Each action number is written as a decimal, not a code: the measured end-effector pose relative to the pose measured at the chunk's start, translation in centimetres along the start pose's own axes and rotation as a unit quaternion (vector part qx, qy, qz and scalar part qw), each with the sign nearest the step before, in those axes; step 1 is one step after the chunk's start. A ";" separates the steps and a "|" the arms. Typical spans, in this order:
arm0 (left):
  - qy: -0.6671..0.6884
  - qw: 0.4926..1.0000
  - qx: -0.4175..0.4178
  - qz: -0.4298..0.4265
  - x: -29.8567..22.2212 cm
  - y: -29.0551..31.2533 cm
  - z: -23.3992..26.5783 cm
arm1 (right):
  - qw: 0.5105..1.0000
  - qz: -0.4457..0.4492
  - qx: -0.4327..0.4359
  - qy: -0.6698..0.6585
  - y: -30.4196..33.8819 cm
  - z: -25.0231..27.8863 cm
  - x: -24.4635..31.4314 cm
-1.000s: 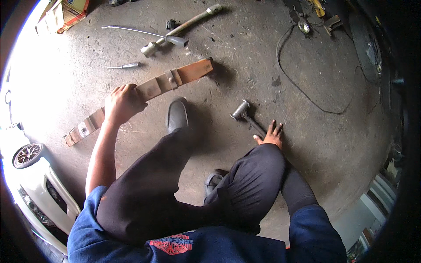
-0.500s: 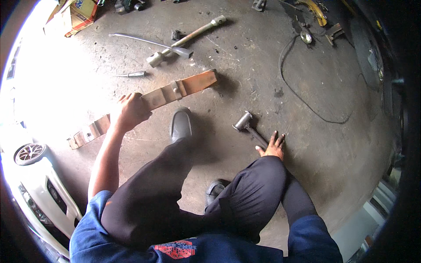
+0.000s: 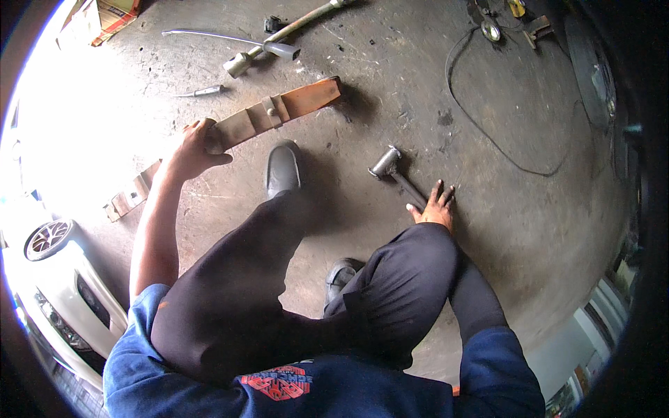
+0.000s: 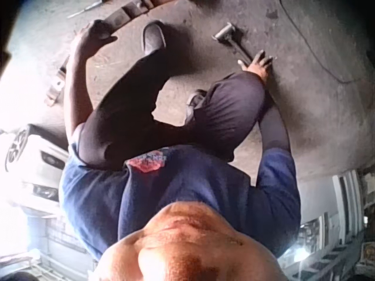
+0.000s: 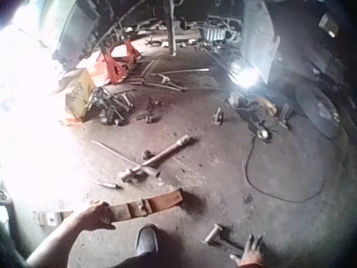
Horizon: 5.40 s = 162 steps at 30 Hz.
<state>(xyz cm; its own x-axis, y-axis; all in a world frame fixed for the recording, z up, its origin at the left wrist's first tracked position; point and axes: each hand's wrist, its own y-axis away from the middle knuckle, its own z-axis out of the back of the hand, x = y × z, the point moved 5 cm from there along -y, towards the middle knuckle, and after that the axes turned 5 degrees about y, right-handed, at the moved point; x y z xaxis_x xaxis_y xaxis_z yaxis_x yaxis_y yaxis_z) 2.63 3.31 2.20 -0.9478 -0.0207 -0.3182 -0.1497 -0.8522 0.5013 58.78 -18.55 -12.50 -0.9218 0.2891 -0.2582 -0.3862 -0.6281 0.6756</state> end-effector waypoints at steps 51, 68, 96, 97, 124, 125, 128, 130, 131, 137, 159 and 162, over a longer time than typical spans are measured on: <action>0.301 0.881 -0.265 -0.250 -13.3 -8.9 3.9 | 0.995 0.054 -0.080 0.006 0.8 0.4 -0.2; 0.209 0.923 -0.157 -0.283 -20.9 -7.4 -2.0 | 0.993 0.076 -0.087 -0.012 0.9 0.2 -0.5; 0.262 0.895 -0.155 -0.325 -18.9 -6.2 -4.2 | 0.996 0.072 -0.038 -0.020 0.4 -0.1 -0.2; 0.257 0.891 -0.159 -0.340 -19.0 -6.2 -4.2 | 0.996 0.074 -0.043 -0.019 0.4 -0.1 -0.1; 0.286 0.877 -0.080 -0.377 -16.4 -11.1 -7.8 | 0.955 0.179 -0.063 -0.229 0.2 10.4 4.2; 0.170 0.917 -0.049 -0.359 -16.3 -11.3 -8.7 | 0.944 0.195 -0.099 -0.247 1.0 12.7 4.7; 0.053 0.886 -0.034 -0.460 -17.0 -10.2 -9.5 | 0.911 0.218 -0.201 -0.285 3.6 19.5 5.6; 0.310 0.894 -0.057 -0.318 -15.9 -11.7 -8.1 | 0.899 0.238 -0.176 -0.322 4.9 23.3 6.2; 0.410 0.875 -0.066 -0.248 -15.4 -12.5 -7.6 | 0.882 0.260 -0.174 -0.354 5.5 25.0 6.8; 0.496 0.803 -0.001 -0.329 -19.1 -13.0 -6.2 | 0.796 0.291 -0.127 -0.515 9.8 28.0 10.5; 0.403 0.868 0.105 -0.272 -23.0 -15.5 -9.5 | 0.791 0.236 -0.143 -0.547 12.0 26.8 9.1; 0.391 0.857 0.183 -0.282 -23.0 -15.3 -9.9 | 0.796 0.239 -0.142 -0.539 11.7 26.7 9.1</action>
<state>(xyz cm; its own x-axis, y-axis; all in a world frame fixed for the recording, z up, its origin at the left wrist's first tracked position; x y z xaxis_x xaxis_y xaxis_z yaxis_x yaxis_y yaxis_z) 29.53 11.67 -6.14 -0.2387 -0.1261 -0.9629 -0.7351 -0.6244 0.2640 46.80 -4.02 11.48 -0.4617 0.3241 0.8257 -0.1338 -0.9457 0.2964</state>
